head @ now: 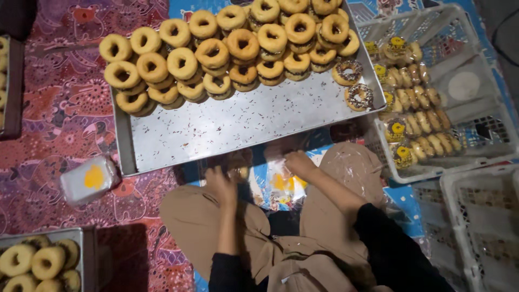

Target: The person sits on the floor and repeatedly picks doughnuts from a metal tray, places them into small clear plastic bags, and then puts the filled bags into a white plastic crate. The doughnuts include plain and chocolate-sprinkled varieties.

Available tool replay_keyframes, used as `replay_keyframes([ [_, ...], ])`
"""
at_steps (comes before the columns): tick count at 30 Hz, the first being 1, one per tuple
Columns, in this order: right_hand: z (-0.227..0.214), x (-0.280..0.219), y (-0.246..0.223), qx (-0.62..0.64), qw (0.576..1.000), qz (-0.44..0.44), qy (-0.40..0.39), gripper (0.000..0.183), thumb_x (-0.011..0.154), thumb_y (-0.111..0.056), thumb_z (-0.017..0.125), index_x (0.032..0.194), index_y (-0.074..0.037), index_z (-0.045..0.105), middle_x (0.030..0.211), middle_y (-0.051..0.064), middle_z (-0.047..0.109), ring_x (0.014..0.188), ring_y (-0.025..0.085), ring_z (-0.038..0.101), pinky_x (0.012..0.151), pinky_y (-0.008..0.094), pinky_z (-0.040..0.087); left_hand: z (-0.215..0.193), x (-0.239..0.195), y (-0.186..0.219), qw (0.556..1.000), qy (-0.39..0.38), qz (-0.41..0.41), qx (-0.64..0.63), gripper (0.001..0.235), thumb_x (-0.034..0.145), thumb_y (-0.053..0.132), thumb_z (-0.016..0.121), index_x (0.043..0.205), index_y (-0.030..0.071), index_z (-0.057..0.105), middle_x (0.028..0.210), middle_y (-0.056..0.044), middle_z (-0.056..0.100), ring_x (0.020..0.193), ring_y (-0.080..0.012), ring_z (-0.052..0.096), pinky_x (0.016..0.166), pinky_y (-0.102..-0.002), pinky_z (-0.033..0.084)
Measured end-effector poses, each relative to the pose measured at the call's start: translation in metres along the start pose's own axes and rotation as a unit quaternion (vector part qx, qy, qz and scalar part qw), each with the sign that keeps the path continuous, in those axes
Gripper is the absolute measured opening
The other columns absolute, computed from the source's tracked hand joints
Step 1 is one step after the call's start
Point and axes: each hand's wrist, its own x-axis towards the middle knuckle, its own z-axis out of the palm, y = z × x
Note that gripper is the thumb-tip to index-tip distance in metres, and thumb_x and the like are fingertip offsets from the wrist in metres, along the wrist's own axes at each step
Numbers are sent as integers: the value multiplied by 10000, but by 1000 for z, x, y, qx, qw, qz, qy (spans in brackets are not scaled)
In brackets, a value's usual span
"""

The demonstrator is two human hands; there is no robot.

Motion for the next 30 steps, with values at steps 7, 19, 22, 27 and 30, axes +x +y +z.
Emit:
replay_keyframes([
  [7,-37,-40,-62,-12,996,58,71,173,883,-184,625,988,-119,748,1106,81,719,1158,281,643,1085,549,400,65,-37,98,842,-356,-82,-397,479,1018,381,589,1282,-2,705,1258,-288,759,1185,-388,722,1028,-461,528],
  [19,-250,-64,-92,466,879,26,100,629,821,-422,787,1329,-98,609,1366,175,624,1304,360,578,1100,568,391,-48,-12,145,456,-55,-260,-849,320,1115,361,653,1293,100,603,1195,-98,533,1050,-215,493,786,-350,395],
  [22,-284,-31,3,163,875,396,225,531,805,-580,785,1041,-106,739,1076,162,732,989,324,693,883,474,531,-55,23,101,225,-100,-149,-958,297,1129,310,634,1260,44,614,1184,-164,637,995,-241,619,820,-358,547],
  [27,-262,3,123,-158,844,426,286,921,714,-600,851,1289,49,539,922,265,704,1047,441,611,922,533,437,-83,29,95,373,45,-261,-889,312,957,358,686,1105,103,584,1175,-127,610,1162,-270,610,1014,-447,548],
  [30,-257,3,119,-68,839,438,316,712,832,-464,830,1311,-29,533,1115,225,695,1153,404,612,965,531,456,-100,34,109,372,34,-307,-875,409,932,387,681,1178,87,553,1259,-167,590,1209,-317,592,1037,-509,515],
])
